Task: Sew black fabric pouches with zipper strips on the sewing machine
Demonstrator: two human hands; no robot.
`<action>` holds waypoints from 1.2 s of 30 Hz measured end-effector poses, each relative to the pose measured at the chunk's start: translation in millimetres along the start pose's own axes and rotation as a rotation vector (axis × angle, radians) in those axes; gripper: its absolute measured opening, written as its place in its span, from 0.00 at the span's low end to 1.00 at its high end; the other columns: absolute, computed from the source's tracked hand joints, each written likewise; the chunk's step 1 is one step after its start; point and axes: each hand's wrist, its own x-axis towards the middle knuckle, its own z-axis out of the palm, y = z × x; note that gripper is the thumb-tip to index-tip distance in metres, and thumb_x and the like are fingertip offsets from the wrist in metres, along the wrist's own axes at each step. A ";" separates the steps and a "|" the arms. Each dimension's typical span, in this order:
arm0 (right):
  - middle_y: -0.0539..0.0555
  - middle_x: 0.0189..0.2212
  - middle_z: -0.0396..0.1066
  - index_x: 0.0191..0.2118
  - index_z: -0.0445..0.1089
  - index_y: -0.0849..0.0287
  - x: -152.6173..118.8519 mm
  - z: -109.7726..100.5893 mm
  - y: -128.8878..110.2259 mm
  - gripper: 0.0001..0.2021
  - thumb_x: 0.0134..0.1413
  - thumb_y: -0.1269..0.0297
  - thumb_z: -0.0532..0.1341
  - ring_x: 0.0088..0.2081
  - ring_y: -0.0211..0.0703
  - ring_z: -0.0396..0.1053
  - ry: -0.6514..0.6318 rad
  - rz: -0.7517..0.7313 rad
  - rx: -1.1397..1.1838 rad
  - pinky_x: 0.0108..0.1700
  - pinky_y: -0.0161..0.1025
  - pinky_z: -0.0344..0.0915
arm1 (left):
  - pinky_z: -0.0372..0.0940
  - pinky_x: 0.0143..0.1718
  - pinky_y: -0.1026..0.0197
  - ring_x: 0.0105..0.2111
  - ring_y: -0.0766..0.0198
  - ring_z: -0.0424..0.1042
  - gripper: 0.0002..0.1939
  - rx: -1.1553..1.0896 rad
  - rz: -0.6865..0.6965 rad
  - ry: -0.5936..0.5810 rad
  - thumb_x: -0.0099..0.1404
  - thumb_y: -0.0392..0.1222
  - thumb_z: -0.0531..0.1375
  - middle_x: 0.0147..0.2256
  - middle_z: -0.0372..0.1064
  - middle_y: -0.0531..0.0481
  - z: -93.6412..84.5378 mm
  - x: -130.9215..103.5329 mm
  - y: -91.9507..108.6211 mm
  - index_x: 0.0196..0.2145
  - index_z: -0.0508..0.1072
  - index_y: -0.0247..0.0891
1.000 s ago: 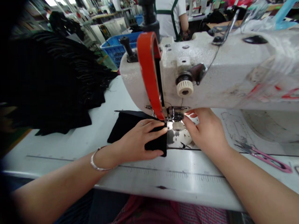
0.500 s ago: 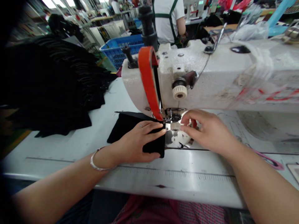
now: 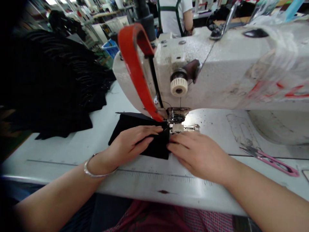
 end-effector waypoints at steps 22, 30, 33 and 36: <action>0.59 0.41 0.76 0.47 0.75 0.61 7.3 3.9 -16.3 0.10 0.64 0.68 0.59 0.46 0.52 0.73 -0.032 -0.001 0.089 0.49 0.53 0.73 | 0.68 0.61 0.54 0.56 0.58 0.71 0.11 0.403 0.271 -0.110 0.71 0.31 0.59 0.50 0.75 0.42 23.2 15.4 -1.5 0.50 0.73 0.30; 0.61 0.47 0.76 0.50 0.74 0.64 7.4 5.2 -16.9 0.13 0.63 0.66 0.58 0.49 0.57 0.72 -0.042 0.078 0.018 0.47 0.55 0.73 | 0.71 0.53 0.51 0.48 0.57 0.74 0.09 0.340 0.204 -0.077 0.73 0.35 0.58 0.46 0.75 0.44 22.4 19.4 -9.8 0.49 0.74 0.33; 0.61 0.47 0.76 0.50 0.74 0.64 5.8 3.3 -17.4 0.13 0.64 0.66 0.58 0.49 0.55 0.72 -0.034 0.077 0.026 0.47 0.54 0.72 | 0.71 0.52 0.56 0.44 0.61 0.74 0.08 0.287 0.183 -0.013 0.74 0.34 0.56 0.43 0.76 0.46 21.4 14.8 -6.2 0.47 0.74 0.33; 0.59 0.45 0.75 0.49 0.74 0.62 4.1 0.4 -15.1 0.12 0.65 0.66 0.58 0.46 0.54 0.71 -0.050 0.075 0.048 0.46 0.53 0.71 | 0.71 0.53 0.56 0.45 0.63 0.75 0.08 0.285 0.232 -0.017 0.74 0.33 0.55 0.44 0.77 0.48 21.6 10.5 -5.8 0.46 0.74 0.36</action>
